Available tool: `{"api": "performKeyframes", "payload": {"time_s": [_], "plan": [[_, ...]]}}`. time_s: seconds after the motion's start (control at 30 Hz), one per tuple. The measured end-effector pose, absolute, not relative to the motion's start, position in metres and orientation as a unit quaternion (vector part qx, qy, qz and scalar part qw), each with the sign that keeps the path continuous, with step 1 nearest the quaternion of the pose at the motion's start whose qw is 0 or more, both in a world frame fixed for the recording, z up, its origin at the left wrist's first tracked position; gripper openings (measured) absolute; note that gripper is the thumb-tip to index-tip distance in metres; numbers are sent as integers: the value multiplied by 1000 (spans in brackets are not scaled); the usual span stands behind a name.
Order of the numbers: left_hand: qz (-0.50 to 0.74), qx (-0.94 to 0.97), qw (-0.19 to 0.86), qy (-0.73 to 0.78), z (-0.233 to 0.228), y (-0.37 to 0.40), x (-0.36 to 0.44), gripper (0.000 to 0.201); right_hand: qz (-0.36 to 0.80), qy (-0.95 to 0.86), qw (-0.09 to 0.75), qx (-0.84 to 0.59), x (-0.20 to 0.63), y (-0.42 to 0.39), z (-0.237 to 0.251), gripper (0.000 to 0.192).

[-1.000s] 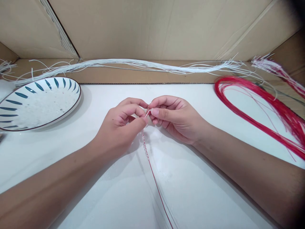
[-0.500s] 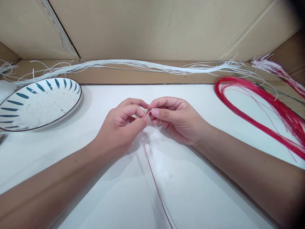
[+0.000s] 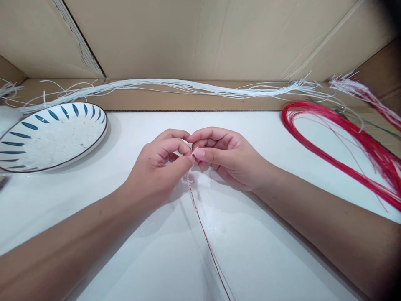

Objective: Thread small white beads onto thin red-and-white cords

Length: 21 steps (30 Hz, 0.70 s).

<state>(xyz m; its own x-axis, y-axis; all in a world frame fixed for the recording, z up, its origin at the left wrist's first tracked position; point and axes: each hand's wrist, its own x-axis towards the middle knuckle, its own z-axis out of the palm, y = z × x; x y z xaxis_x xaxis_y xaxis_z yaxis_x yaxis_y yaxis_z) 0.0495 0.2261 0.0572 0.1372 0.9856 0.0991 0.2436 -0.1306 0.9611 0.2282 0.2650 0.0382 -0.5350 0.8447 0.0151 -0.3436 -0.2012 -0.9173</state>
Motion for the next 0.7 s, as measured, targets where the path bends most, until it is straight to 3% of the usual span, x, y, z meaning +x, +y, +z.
{"api": "performKeyframes", "payload": {"time_s": [0.37, 0.57, 0.7], "plan": [[424, 607, 449, 500, 57, 227, 51, 23, 698, -536, 391, -271, 231, 263, 36, 28], [411, 622, 449, 492, 55, 227, 51, 13, 685, -527, 415, -284, 229, 264, 36, 33], [479, 557, 455, 503, 53, 229, 49, 13, 561, -617, 426, -352, 232, 267, 36, 27]]}}
